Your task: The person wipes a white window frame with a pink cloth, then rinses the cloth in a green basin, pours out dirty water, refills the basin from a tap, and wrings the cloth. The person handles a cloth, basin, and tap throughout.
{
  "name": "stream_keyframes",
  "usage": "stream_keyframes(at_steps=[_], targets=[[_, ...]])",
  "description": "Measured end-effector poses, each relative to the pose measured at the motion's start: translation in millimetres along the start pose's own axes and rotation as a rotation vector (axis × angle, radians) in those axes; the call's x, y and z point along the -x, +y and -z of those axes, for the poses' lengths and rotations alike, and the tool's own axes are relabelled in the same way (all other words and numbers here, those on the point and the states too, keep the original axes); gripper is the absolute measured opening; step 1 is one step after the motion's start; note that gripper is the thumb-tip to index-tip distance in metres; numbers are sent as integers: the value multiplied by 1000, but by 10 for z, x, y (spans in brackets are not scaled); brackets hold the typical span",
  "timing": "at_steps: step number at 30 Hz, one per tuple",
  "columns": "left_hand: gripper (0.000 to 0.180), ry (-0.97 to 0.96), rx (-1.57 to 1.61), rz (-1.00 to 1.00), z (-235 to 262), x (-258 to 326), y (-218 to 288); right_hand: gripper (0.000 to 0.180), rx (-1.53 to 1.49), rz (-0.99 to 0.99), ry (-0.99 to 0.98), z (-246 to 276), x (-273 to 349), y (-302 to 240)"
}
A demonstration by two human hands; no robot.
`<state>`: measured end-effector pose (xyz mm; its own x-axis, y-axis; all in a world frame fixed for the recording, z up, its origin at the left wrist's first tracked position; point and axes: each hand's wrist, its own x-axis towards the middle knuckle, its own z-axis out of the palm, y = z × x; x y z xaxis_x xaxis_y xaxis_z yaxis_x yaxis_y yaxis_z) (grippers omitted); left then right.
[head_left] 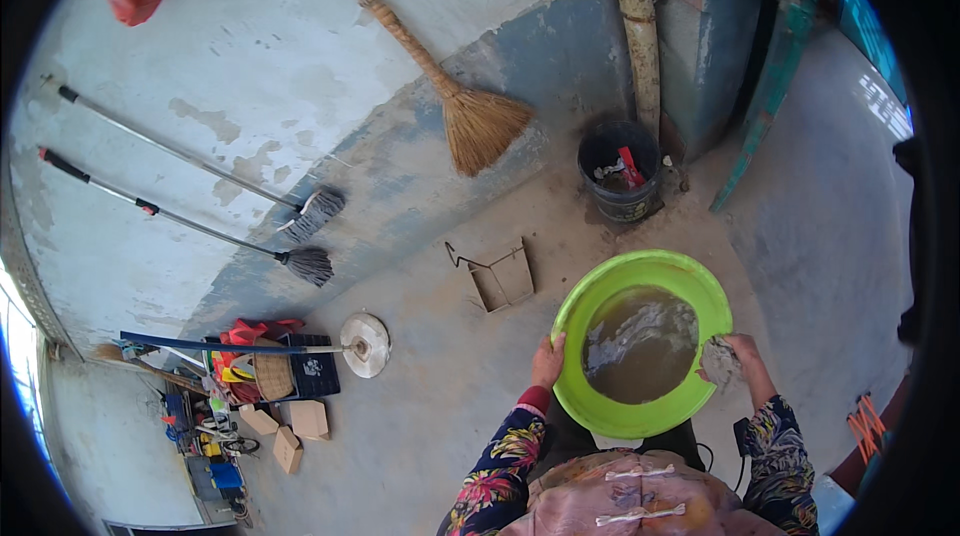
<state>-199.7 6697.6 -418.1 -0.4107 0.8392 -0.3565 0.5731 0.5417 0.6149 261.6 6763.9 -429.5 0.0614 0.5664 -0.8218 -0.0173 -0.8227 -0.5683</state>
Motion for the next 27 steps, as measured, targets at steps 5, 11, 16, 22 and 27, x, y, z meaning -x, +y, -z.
stream_keyframes(at_steps=[5,11,16,22,27], targets=[[64,-122,1,9,-574,-795,290,33,178,49,187,286,-562,-247],[62,-355,-30,-4,-1518,-1809,626,29,-172,-32,200,567,-1127,-292],[59,-477,-38,56,-2587,-2442,611,28,-415,-191,195,1010,-2049,145],[56,-413,-125,10,-4123,-3086,-123,41,520,68,318,1762,-3899,1160],[60,-448,-34,188,-4907,-3526,-490,45,406,-73,361,2113,-4898,1801]])
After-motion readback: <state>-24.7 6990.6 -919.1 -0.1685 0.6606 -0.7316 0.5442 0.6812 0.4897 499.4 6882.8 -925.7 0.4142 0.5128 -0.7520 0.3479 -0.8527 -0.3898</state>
